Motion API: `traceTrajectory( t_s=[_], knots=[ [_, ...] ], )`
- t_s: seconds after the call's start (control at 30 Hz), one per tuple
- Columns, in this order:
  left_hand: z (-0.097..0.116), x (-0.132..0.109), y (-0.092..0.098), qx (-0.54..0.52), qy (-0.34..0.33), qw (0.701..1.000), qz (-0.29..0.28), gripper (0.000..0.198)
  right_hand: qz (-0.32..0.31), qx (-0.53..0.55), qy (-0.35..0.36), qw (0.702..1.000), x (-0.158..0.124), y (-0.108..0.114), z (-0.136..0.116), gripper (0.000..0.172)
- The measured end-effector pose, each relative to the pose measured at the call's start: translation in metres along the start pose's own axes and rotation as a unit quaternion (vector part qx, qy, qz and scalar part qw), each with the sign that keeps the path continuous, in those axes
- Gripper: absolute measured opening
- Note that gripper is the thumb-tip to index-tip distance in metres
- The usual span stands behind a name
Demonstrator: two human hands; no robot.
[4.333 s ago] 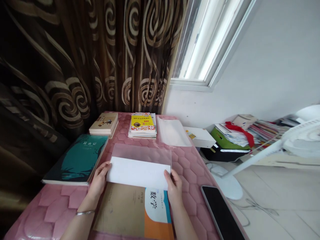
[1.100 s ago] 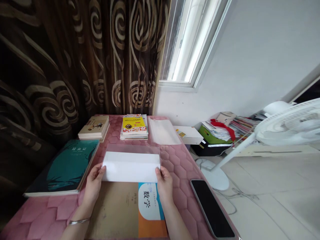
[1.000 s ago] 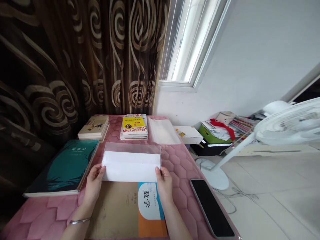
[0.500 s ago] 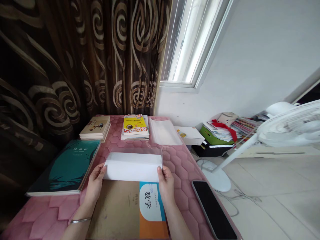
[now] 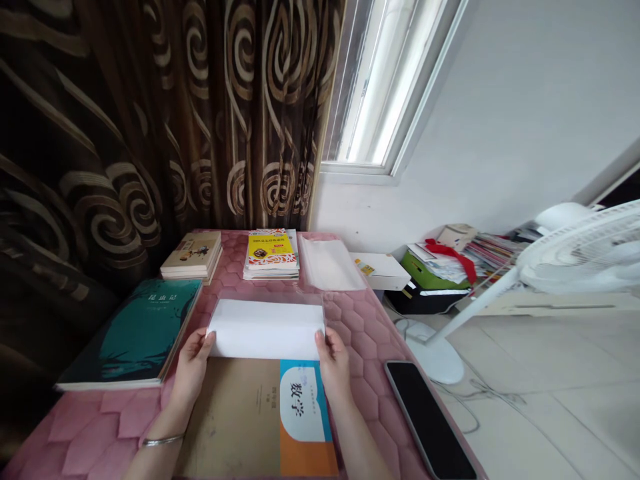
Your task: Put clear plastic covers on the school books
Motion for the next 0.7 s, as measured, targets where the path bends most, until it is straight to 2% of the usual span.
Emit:
traceTrajectory(
  t_s=[0.17,0.33,0.5,0.7],
  knots=[
    [0.001,0.0,-0.001,-0.005,-0.005,1.0,0.019,0.043,-0.04,-0.003,-0.03,0.999,-0.006,-0.001,0.003,0.04],
    [0.002,-0.001,0.0,0.021,-0.013,0.999,0.024,0.041,-0.01,-0.067,-0.004,0.998,-0.004,-0.001,-0.006,0.051],
    [0.003,-0.001,0.001,0.019,-0.007,1.0,0.023,0.044,0.013,-0.08,-0.007,0.997,0.0,-0.001,0.0,0.053],
    [0.004,0.001,0.001,-0.02,0.022,1.0,0.007,0.041,-0.037,-0.029,0.0,0.999,-0.003,-0.003,0.004,0.041]
  ],
)
Point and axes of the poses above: each hand's wrist, its own x-axis towards the middle knuckle, its own y-axis out of the back of the hand, z = x × y, the point moved 5 cm from there along x, towards the middle knuckle, and after that the axes turned 10 degrees about -x, right-handed, at the moved point
